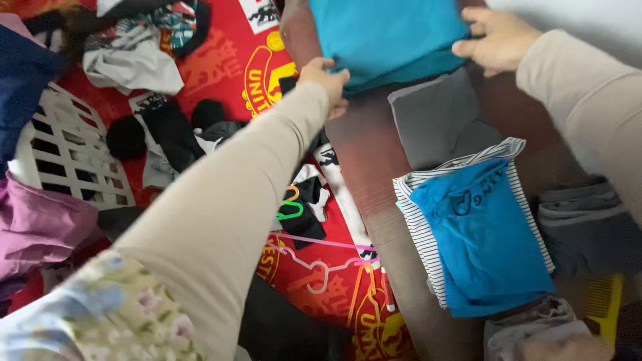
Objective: The person folds several garments one by one on a white folding board, including a gray pair of shorts, a teal pair of shorts, and a pink long-sleeved shirt. Each item is smoothed, folded into a compact rectangle, and placed on a nearby pile.
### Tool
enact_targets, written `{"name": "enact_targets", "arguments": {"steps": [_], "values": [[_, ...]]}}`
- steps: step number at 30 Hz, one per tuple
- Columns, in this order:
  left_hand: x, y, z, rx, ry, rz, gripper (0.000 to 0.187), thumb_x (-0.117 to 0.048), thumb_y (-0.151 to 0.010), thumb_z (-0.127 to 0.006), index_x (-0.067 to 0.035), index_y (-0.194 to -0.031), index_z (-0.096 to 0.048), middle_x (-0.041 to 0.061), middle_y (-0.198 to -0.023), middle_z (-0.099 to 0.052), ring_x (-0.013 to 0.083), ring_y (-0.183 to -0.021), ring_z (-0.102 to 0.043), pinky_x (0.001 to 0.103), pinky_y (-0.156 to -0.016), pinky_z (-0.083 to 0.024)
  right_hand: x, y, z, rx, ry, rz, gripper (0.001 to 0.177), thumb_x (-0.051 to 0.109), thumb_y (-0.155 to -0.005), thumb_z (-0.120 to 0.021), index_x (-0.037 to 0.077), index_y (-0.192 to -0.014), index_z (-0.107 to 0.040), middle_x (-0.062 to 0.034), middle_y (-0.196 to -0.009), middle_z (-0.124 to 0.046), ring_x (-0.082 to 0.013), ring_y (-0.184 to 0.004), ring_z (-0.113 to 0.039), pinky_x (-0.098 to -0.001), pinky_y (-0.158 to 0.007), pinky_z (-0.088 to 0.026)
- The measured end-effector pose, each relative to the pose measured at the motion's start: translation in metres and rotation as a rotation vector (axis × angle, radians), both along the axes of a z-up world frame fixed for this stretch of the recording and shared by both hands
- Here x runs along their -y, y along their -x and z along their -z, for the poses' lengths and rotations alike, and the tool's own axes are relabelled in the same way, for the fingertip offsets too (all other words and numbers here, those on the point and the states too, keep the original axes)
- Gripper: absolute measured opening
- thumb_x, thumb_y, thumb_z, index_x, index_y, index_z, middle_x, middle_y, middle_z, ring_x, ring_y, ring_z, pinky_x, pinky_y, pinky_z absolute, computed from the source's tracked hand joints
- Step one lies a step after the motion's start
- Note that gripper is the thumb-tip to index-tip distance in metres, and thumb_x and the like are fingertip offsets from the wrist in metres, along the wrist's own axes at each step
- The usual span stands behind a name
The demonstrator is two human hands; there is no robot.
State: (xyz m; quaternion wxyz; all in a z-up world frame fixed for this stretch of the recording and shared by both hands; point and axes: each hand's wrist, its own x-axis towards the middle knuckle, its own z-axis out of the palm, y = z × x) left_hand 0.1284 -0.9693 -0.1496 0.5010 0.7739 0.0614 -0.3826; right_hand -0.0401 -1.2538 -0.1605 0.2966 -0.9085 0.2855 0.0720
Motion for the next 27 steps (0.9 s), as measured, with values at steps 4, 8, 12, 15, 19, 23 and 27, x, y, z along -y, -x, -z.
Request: {"name": "enact_targets", "arguments": {"steps": [4, 8, 12, 15, 19, 23, 27], "values": [[-0.016, 0.011, 0.054, -0.005, 0.052, -0.094, 0.041, -0.002, -0.085, -0.070, -0.015, -0.124, -0.066, 0.018, -0.083, -0.073, 0.0283, -0.064, -0.073, 0.042, -0.055, -0.062, -0.023, 0.011, 0.028, -0.079, 0.097, -0.043, 0.078, 0.036, -0.098, -0.065, 0.019, -0.165, -0.029, -0.0194, -0.153, -0.049, -0.0409, -0.136, -0.048, -0.0462, -0.112, -0.036], [-0.041, 0.028, 0.080, 0.024, 0.020, 0.138, 0.015, -0.018, -0.092, -0.069, -0.008, -0.100, -0.078, 0.006, -0.079, -0.077, 0.0169, -0.066, -0.074, 0.033, -0.059, -0.061, -0.030, 0.012, 0.020, -0.128, 0.085, 0.037, 0.079, 0.037, -0.096, -0.064, 0.020, -0.165, -0.031, -0.0179, -0.153, -0.051, -0.0399, -0.138, -0.049, -0.0463, -0.115, -0.037], [-0.092, 0.072, 0.065, 0.201, 0.119, 0.219, 0.019, -0.011, -0.087, -0.065, -0.003, -0.095, -0.081, 0.009, -0.081, -0.079, 0.0128, -0.068, -0.074, 0.028, -0.064, -0.060, -0.058, 0.018, -0.009, 0.166, 0.258, 0.005, 0.067, 0.035, -0.096, -0.073, 0.007, -0.152, -0.049, -0.0263, -0.151, -0.051, -0.0443, -0.137, -0.047, -0.0490, -0.112, -0.036], [-0.153, 0.113, 0.032, 0.282, 0.097, 0.377, 0.021, -0.020, -0.092, -0.067, -0.002, -0.100, -0.075, 0.004, -0.080, -0.076, 0.0119, -0.069, -0.072, 0.027, -0.066, -0.056, -0.107, 0.040, -0.036, 0.470, 0.320, 0.015, 0.047, 0.027, -0.098, -0.076, 0.002, -0.136, -0.064, -0.0269, -0.147, -0.057, -0.0439, -0.136, -0.050, -0.0489, -0.111, -0.039], [-0.218, 0.157, -0.021, 0.134, 0.225, 0.197, 0.027, -0.021, -0.094, -0.068, 0.000, -0.110, -0.071, 0.006, -0.083, -0.073, 0.0138, -0.071, -0.069, 0.029, -0.068, -0.055, -0.205, 0.068, -0.069, 0.603, 0.145, 0.035, 0.032, 0.023, -0.094, -0.076, 0.006, -0.120, -0.071, -0.0161, -0.125, -0.072, -0.0314, -0.112, -0.066, -0.0421, -0.097, -0.049], [-0.284, 0.175, -0.066, 0.146, 0.342, 0.026, 0.028, -0.020, -0.095, -0.066, 0.000, -0.115, -0.069, 0.005, -0.093, -0.075, 0.0128, -0.080, -0.072, 0.027, -0.075, -0.058, -0.300, 0.099, -0.093, 0.427, -0.251, 0.028, 0.031, 0.025, -0.091, -0.072, 0.007, -0.116, -0.073, -0.0092, -0.106, -0.079, -0.0167, -0.096, -0.075, -0.0309, -0.084, -0.056], [-0.365, 0.176, -0.105, 0.252, 0.544, -0.135, 0.029, -0.020, -0.096, -0.069, 0.002, -0.115, -0.070, 0.007, -0.097, -0.075, 0.0145, -0.083, -0.071, 0.028, -0.077, -0.056, -0.380, 0.144, -0.098, 0.243, -0.407, -0.063, 0.033, 0.021, -0.089, -0.071, 0.006, -0.117, -0.073, -0.0083, -0.102, -0.082, -0.0148, -0.093, -0.076, -0.0294, -0.083, -0.057]]}}
